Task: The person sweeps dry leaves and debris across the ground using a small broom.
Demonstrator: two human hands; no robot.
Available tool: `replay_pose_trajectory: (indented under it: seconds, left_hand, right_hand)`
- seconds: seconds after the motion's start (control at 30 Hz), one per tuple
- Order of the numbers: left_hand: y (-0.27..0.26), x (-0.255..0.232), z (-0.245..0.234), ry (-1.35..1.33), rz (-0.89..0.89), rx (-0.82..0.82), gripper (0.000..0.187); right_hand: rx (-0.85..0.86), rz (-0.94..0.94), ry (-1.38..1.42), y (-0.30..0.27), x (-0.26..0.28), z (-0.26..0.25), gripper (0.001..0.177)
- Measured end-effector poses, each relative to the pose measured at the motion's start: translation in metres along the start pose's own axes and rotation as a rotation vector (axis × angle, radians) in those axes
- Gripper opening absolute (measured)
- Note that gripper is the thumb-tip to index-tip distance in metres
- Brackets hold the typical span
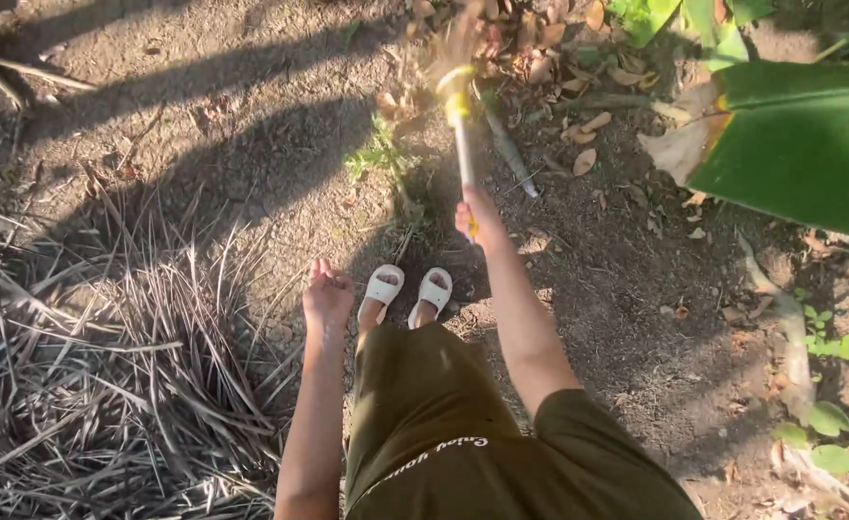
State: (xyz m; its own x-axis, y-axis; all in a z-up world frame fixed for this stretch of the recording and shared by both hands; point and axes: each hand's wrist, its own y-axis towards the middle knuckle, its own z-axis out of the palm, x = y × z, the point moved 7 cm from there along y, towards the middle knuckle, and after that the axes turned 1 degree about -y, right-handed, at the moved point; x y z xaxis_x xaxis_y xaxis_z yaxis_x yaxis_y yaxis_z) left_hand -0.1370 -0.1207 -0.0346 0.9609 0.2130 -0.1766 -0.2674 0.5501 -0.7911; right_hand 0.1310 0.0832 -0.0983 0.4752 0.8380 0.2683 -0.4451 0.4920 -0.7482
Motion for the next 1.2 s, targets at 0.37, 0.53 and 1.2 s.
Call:
replay_pose_trajectory:
  seconds: [0.37,0.53,1.2]
  left_hand:
    - [0.004,-0.012,-0.055,-0.111,0.032,-0.128,0.031]
    - [-0.010,-0.033,-0.044,-0.105,0.044,-0.017,0.021]
    - [-0.043,-0.068,-0.079,-0.191,0.165,-0.098,0.042]
  right_hand:
    - [-0.279,0.224,-0.737,-0.066,-0.020,-0.064,0.044]
    - [-0.342,0.269,-0.123,-0.005,0.027,-0.081,0.027]
    - [-0.066,0.312,-0.973,-0.027,-0.088,-0.029,0.026]
